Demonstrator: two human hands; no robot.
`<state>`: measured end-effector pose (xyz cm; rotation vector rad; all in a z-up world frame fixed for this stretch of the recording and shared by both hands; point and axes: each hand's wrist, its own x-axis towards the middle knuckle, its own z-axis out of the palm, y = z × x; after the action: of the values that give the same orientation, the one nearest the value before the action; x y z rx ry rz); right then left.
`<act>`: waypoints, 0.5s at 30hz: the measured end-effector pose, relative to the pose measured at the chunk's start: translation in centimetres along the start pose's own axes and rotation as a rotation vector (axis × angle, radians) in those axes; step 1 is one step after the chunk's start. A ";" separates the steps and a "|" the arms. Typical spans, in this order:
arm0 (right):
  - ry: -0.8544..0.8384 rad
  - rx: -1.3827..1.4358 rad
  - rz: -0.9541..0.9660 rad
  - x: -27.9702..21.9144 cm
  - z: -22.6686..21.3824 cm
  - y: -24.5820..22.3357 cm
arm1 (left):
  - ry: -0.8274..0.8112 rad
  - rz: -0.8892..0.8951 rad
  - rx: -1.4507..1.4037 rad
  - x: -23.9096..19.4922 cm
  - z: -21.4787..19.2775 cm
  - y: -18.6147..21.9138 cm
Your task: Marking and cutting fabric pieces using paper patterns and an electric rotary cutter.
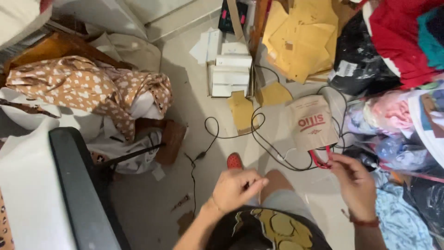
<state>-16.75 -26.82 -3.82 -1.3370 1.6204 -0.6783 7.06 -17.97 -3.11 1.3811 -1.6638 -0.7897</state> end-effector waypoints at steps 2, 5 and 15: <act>0.014 -0.058 -0.078 1.5 0.3 0.5 | -0.035 0.000 0.038 2.2 -1.2 -1.0; 0.028 -0.149 -0.185 3.2 0.3 1.4 | -0.107 0.036 0.015 4.0 -0.8 -2.8; -0.165 -0.176 0.006 20.5 1.5 0.0 | -0.472 -0.197 0.152 16.9 5.9 -7.8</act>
<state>-15.61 -46.26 -10.55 -1.4736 1.5778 -0.4170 4.43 -36.30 -9.33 1.5654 -1.9966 -1.1953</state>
